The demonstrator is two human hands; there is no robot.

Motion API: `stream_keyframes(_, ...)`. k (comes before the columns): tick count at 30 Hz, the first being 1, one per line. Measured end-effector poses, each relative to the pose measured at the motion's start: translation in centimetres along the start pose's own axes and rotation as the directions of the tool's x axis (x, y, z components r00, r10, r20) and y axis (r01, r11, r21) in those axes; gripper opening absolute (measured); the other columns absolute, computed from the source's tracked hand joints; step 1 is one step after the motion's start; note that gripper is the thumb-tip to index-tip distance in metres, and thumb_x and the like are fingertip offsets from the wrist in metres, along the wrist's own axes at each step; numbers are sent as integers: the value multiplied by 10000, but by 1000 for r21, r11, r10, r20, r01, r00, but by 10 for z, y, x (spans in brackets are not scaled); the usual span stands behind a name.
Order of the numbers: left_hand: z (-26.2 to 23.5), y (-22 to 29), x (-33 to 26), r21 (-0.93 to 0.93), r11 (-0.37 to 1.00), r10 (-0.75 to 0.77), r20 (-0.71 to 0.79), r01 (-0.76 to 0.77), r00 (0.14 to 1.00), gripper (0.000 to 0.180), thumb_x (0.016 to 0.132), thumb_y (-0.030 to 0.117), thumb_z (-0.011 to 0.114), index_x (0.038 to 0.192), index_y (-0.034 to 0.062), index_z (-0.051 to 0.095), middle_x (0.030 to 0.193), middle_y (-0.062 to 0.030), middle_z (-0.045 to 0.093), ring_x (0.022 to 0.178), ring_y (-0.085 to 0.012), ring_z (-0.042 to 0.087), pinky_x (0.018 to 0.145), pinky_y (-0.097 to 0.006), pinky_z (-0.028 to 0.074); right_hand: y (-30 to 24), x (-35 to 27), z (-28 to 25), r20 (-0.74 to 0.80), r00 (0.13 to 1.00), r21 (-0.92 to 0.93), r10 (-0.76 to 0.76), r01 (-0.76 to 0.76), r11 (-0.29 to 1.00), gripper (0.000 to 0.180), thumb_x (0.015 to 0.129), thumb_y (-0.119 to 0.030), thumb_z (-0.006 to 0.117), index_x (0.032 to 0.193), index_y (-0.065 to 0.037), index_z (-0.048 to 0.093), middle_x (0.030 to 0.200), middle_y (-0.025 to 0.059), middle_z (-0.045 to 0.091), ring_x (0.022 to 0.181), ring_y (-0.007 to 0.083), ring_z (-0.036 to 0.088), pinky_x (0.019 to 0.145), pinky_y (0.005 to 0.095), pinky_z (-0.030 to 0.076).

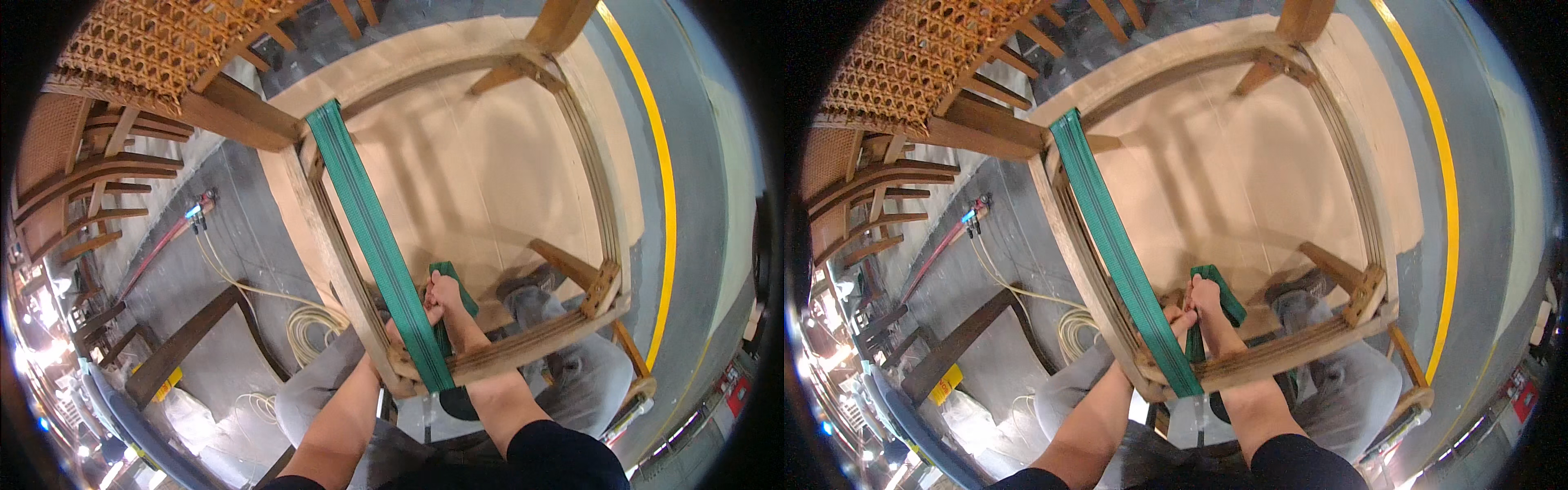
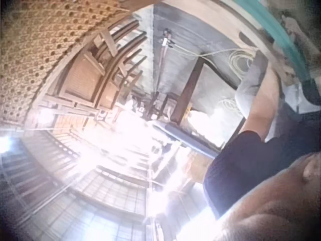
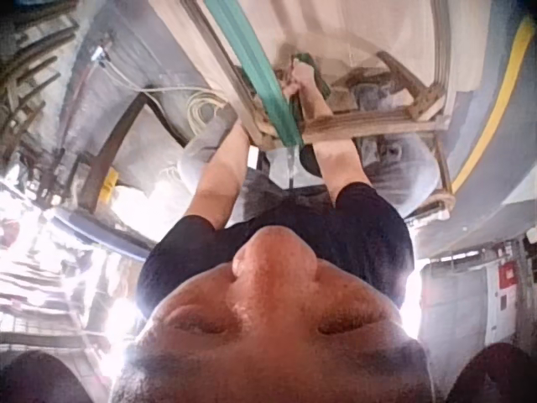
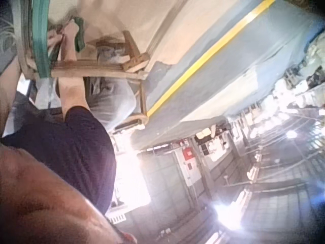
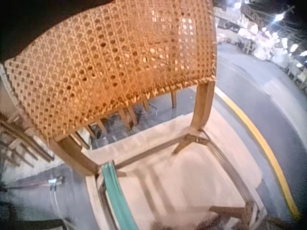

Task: The person attaches green straps to the underside of a wooden chair seat using a pneumatic staple gun. They position each strap, secure it with staples, and repeat the process for multiple straps across the chair frame.

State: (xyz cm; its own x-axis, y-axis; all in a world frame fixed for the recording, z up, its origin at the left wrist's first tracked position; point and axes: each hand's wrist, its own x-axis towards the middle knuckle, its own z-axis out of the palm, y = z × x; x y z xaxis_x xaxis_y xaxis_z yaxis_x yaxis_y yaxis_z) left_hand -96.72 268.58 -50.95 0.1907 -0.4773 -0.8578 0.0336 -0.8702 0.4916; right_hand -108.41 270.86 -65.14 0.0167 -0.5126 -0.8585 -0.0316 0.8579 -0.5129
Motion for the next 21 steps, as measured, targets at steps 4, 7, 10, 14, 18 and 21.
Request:
stream_keyframes(4, -1, -9, 0, 46, 999, 11, 30, -12, 999, 158, 976, 202, 607, 960, 53, 656, 765, -64, 618, 738, -237, 624, 667, -366, 497, -49, -21, 7, 71, 990, 514, 124, -143, 846, 323, 1051, -302, 519, 835, -61, 530, 550, 65, 493, 365, 228, 434, 361, 403, 367)
stream_keyframes(7, -1, -12, 0, 54, 998, 20, 33, -21, 999, 163, 978, 206, 605, 961, 52, 657, 769, -69, 621, 740, -240, 626, 669, -368, 498, -64, -23, 11, 35, 998, 397, 45, -55, 916, 308, 1043, -293, 543, 840, -64, 515, 543, 50, 474, 372, 224, 439, 361, 398, 361)
stream_keyframes(10, -4, -18, -4, 78, 996, 49, 32, -52, 998, 169, 980, 210, 604, 962, 52, 659, 773, -74, 624, 743, -243, 629, 671, -371, 499, -68, -23, 6, 31, 997, 255, -77, 67, 965, 325, 1053, -314, 531, 852, -60, 523, 554, 47, 481, 383, 216, 444, 372, 393, 370)
stream_keyframes(14, -3, -9, 5, 76, 993, 91, 37, -93, 995, 176, 983, 215, 601, 964, 51, 660, 778, -81, 628, 747, -248, 632, 673, -373, 500, -64, -20, -6, 113, 990, 227, -83, 55, 972, 332, 1074, -326, 508, 877, -59, 525, 563, 30, 459, 391, 191, 421, 383, 379, 367)
stream_keyframes(18, -9, -11, 6, 89, 990, 106, 34, -108, 994, 183, 985, 220, 599, 965, 50, 662, 783, -88, 632, 751, -252, 635, 676, -376, 501, -67, -17, 4, 144, 988, 376, -55, -3, 927, 340, 1090, -327, 489, 886, -58, 525, 568, 22, 454, 396, 177, 411, 390, 372, 365)
stream_keyframes(21, -8, -7, 6, 114, 985, 123, 68, -131, 990, 188, 987, 224, 597, 967, 49, 663, 787, -93, 635, 754, -255, 637, 677, -378, 502, -62, -14, 0, 165, 939, 198, -301, 267, 943, 338, 1095, -331, 483, 906, -54, 529, 561, 28, 465, 408, 183, 433, 402, 379, 381)
